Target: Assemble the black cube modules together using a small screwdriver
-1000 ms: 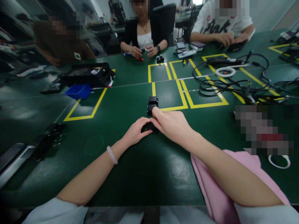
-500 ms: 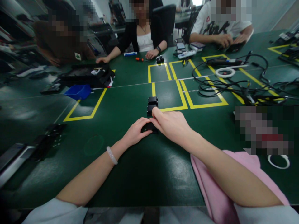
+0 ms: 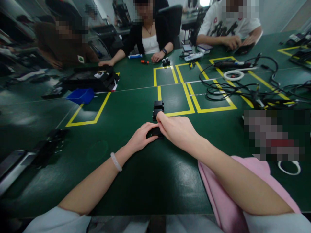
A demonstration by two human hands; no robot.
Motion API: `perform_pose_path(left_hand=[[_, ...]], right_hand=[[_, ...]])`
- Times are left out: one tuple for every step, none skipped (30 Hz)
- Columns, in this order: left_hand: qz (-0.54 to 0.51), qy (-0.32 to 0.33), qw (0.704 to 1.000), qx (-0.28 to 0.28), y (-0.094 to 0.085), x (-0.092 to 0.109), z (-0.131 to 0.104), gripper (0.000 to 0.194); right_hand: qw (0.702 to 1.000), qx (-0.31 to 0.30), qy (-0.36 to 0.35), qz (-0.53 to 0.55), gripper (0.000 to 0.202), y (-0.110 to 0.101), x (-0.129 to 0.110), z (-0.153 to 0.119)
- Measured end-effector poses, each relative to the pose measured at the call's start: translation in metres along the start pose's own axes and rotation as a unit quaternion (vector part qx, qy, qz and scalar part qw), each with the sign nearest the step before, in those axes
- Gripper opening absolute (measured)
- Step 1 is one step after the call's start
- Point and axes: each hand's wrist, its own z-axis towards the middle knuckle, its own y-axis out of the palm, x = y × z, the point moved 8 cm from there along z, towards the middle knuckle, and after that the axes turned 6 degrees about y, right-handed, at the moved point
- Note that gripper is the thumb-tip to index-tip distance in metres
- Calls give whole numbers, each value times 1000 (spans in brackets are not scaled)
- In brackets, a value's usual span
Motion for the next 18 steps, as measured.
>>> perform_pose_path(left_hand=[[-1,1,1000,0,0,0,0,42],[-2,0,1000,1,0,0,0,42],[-2,0,1000,1,0,0,0,42],[-1,0,1000,1,0,0,0,42],[1,0,1000,0,1,0,0,42],[2,-1,1000,0,1,-1,0,42],[4,-1,1000,0,0,-1,0,42],[4,-1,1000,0,0,-1,0,42],[4,-1,1000,-1,0,0,0,42],[4,-1,1000,-1,0,0,0,43],[3,0,1000,-1,0,0,0,43],[3,0,1000,-2,0,0,0,43],[3,1,1000,-3,0,0,0,43],[4,1,1000,-3,0,0,0,43],[5,1,1000,-2,0,0,0,42],[7,1,1000,-1,0,0,0,42],[7,2,1000,-1,0,0,0,42],[7,2,1000,-1,0,0,0,42]], right_hand=[[1000,1,1,5,20,0,0,0],[1000,3,1,12,19,-1,0,0],[1000,3,1,19,19,-1,-1,0],[1000,2,0,24,19,-1,-1,0],[1000,-1,-2,26,20,-1,-1,-1],[1000,-5,-5,26,21,-1,-2,-1],[1000,-9,-6,24,21,-1,-2,-1],[1000,-11,-7,22,21,0,-2,-1],[1000,-12,-8,21,21,0,-2,-1],[1000,-10,-8,21,19,0,-2,-1],[1000,-8,-7,24,18,-1,-1,-1],[1000,-5,-6,27,18,-1,-1,-1],[1000,-3,-6,30,18,-1,-1,-1],[999,-3,-7,33,19,-1,-2,0],[999,-3,-8,34,20,-1,-2,0],[999,-5,-9,35,21,-1,-2,0],[999,-8,-9,35,22,-1,-2,0],[999,-9,-9,34,23,-1,-2,0]])
